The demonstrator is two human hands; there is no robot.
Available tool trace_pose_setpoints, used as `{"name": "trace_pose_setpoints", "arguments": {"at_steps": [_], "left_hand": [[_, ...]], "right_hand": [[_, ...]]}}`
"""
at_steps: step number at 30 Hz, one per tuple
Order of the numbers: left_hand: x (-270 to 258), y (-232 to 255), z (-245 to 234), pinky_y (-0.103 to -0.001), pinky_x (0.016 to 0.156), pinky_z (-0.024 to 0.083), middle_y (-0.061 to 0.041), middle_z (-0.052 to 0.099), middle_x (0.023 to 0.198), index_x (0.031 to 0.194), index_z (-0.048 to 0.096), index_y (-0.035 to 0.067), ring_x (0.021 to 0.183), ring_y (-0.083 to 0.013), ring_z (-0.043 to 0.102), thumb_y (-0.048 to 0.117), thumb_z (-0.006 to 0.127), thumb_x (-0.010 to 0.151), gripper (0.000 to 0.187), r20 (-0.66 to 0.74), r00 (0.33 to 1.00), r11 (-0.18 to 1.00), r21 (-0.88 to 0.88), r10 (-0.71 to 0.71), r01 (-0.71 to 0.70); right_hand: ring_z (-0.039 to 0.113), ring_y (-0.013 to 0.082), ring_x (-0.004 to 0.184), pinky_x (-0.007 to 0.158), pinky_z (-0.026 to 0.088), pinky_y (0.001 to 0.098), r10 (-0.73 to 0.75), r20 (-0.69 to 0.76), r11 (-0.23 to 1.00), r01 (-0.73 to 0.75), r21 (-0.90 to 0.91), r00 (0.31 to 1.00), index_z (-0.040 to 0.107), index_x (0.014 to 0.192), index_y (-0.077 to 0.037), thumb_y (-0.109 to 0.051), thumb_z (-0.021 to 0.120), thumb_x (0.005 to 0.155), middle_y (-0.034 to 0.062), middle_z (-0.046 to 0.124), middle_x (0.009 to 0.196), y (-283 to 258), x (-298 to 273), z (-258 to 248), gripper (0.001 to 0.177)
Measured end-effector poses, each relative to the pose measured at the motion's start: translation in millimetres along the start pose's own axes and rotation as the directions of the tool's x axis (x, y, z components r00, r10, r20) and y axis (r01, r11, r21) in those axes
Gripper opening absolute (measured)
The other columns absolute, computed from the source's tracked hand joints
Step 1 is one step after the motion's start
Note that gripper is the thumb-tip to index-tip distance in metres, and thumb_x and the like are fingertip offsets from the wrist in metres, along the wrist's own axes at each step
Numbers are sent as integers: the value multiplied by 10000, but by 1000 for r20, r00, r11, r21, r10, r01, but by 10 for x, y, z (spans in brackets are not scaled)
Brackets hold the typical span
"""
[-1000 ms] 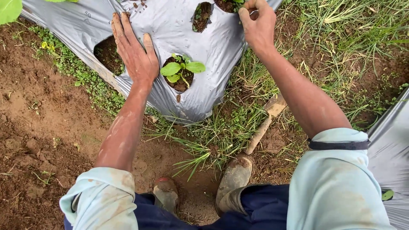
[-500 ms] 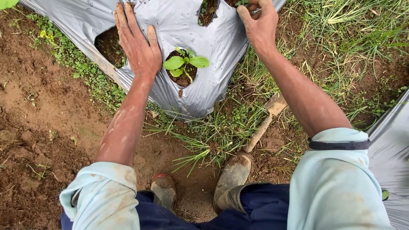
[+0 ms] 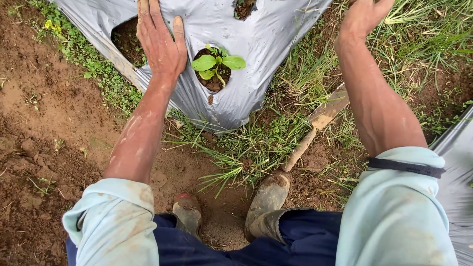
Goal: The person uses a small hand hoe to cut and remove weeds from the soil between rows of plastic mulch. They then use their hands to pull out the loosened grass and weeds, clearing the area around the base of the plants.
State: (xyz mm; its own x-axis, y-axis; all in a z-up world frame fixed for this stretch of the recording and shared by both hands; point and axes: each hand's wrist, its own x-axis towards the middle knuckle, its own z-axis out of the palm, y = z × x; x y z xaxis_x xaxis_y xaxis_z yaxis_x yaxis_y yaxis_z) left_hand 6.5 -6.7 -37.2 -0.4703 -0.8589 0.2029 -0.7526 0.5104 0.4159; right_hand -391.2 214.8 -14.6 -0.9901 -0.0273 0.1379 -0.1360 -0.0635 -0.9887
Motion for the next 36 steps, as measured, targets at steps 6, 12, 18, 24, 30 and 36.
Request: {"name": "trace_pose_setpoints", "arguments": {"at_steps": [6,12,18,24,30,36], "left_hand": [[83,-130,-595,-572,1173,224,-285,400,1552,1539,361,2,1446,-423,375,539,232,1110,699,174,955,969,-93,241,-227],[4,-540,-896,-608,1056,435,-271,500,1472,1506,422,12,1321,-417,519,197,437,1144,407,112,933,927,-204,342,-315],[-10,-1216,-812,-486,842,514,-221,536,1274,1440,479,-17,953,-293,591,95,598,1086,389,274,956,994,9,103,-109],[-41,-1373,-957,-557,927,532,-266,505,1338,1437,448,-1,1065,-392,615,72,629,1053,430,430,897,995,32,-100,96],[-63,-1364,-1007,-568,1051,434,-278,528,1349,1440,465,-19,1211,-424,540,65,660,1023,468,485,868,994,39,-104,97],[-15,-1508,-835,-507,938,568,-271,652,1196,1251,690,5,1020,-377,677,-40,641,996,264,366,931,1000,-15,8,-3]], "right_hand": [[576,271,1431,1222,474,484,-27,-1,902,24,-431,1000,352,1513,-108,-11,656,1001,172,483,1558,467,234,-529,604],[625,269,906,781,590,381,-164,975,546,837,-39,152,655,1247,32,-35,608,1111,184,622,1177,-703,-1310,113,158],[582,296,1019,898,560,498,87,988,494,867,67,-126,671,1318,-72,-278,707,1048,162,549,1178,-1086,-1807,699,342],[560,288,1065,872,572,480,122,975,413,903,121,-186,703,1298,-74,-246,734,1001,136,558,1151,-1085,-1914,787,345],[586,296,1046,895,529,486,87,989,501,864,57,-116,694,1160,-54,-201,682,1072,142,604,1153,-978,-1909,766,172],[522,221,832,685,516,347,-244,885,888,457,41,396,471,1167,-29,-166,434,1160,93,488,963,-887,-1930,535,142]]}}
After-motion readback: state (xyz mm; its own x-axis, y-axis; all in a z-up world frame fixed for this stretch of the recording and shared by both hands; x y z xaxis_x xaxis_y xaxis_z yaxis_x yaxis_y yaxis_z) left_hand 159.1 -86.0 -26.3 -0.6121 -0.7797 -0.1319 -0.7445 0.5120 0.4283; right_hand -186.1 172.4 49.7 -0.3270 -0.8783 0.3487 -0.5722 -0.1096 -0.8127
